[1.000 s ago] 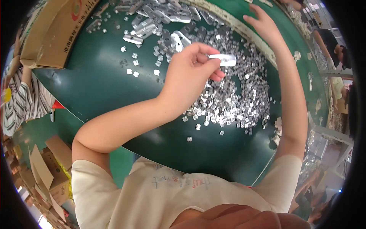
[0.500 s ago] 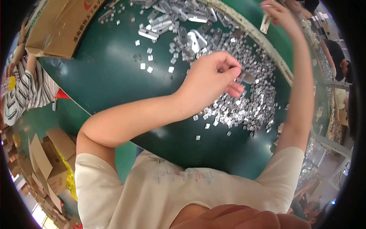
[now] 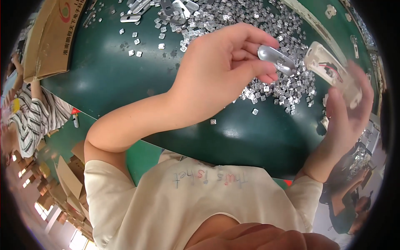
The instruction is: The person assembles small metal components and plastic housings by hand at a factory workstation.
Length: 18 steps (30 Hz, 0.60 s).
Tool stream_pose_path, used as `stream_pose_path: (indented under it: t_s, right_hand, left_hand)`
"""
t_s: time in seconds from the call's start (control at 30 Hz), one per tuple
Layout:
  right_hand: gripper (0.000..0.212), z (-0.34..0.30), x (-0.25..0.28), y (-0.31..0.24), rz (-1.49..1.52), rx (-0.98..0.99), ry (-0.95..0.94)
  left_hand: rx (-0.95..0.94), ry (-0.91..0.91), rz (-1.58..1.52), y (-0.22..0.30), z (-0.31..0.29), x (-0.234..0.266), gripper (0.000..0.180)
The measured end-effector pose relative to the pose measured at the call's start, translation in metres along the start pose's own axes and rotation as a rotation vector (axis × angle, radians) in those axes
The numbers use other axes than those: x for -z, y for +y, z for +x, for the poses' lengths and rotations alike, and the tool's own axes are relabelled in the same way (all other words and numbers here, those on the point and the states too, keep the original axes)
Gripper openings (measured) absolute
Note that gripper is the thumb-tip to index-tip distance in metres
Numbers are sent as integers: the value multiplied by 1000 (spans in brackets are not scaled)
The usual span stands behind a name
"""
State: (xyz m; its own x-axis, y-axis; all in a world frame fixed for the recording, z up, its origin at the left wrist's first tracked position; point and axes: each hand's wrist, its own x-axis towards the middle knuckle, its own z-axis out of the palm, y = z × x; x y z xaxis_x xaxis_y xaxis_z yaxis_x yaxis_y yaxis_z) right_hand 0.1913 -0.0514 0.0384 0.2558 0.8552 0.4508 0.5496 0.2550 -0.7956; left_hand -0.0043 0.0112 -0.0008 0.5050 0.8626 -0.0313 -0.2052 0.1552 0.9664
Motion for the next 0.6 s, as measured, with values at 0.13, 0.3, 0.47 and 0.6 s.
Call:
stream_pose_path:
  t_s: [0.13, 0.3, 0.47, 0.6]
  right_hand:
    - [39, -11, 5, -13, -59, -124, -220]
    - [39, -12, -11, -9, 74, -241, -249]
    - [37, -15, -11, -13, 91, -370, -266]
    - [36, -16, -15, -15, 53, -466, -280]
  left_hand:
    - [-54, -22, 43, -2, -5, -1, 24]
    - [-91, -7, 45, -3, -9, -2, 28]
    - [-101, -34, 17, -5, -8, -3, 29]
    - [-24, -12, -66, 3, -8, -3, 26]
